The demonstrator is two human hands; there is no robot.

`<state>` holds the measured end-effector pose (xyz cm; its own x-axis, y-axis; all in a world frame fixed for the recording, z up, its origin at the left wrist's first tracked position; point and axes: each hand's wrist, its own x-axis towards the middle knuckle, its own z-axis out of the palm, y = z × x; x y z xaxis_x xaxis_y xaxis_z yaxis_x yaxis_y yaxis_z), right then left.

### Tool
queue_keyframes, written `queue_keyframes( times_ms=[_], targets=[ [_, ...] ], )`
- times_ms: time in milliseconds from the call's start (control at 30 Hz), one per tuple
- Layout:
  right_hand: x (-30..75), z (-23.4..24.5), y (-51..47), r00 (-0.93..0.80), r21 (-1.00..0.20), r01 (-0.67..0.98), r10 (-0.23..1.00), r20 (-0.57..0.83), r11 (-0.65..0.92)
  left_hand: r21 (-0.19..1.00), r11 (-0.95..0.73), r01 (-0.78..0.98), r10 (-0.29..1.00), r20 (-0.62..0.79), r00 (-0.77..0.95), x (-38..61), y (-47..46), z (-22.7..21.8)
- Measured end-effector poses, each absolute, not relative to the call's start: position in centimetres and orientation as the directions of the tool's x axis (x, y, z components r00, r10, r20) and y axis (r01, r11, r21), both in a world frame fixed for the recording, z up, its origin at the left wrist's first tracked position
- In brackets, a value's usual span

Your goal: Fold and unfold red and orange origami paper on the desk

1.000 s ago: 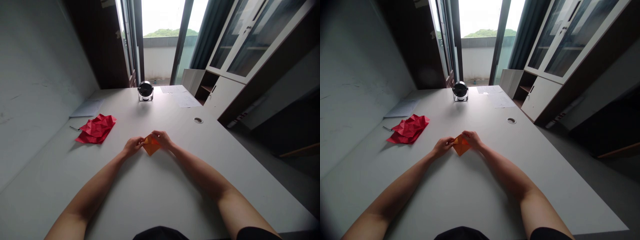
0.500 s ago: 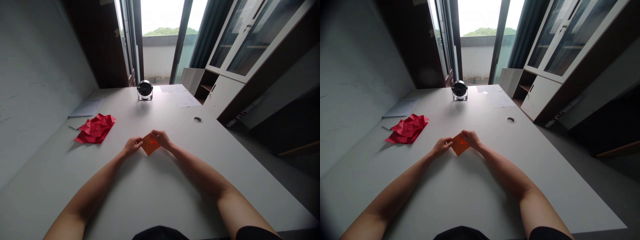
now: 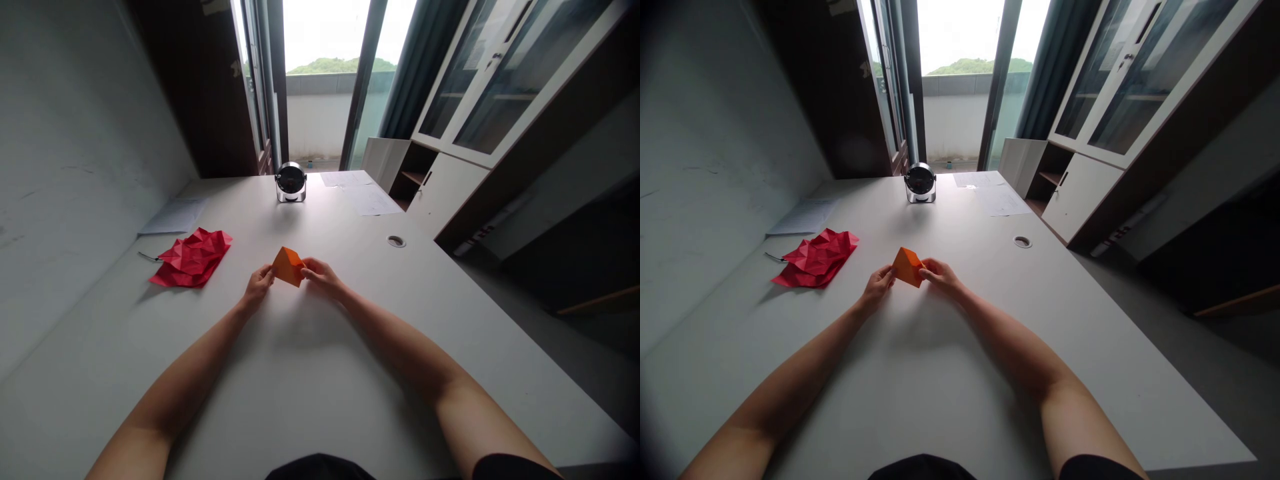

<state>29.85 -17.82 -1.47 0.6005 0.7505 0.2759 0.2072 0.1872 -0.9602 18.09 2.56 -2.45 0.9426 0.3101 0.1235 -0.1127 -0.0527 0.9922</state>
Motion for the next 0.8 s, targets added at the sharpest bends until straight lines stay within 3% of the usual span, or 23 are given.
queue_keyframes(
  times_ms=[233,400,567,800],
  targets=[
    [29.46,-1.51,-17.93,0.561,-0.949,0.268,0.774,0.294,0.166,0.991,0.000,-0.130,0.363,0.121,0.924,18.19,2.83,-2.87],
    [29.12,-1.98,-17.38,0.646,-0.908,0.418,0.713,0.273,-0.030,0.992,-0.047,-0.116,0.320,0.125,0.939,18.20,2.85,-2.83],
    [29.08,-1.81,-17.19,0.708,-0.947,0.321,0.664,0.240,0.000,0.977,-0.171,-0.129,0.239,0.168,0.956,18.10,2.46,-2.74],
    [29.12,-1.47,-17.37,0.684,-0.965,0.257,0.698,0.214,0.044,0.923,-0.371,-0.105,0.208,0.193,0.959,17.60,2.14,-2.57]
  ],
)
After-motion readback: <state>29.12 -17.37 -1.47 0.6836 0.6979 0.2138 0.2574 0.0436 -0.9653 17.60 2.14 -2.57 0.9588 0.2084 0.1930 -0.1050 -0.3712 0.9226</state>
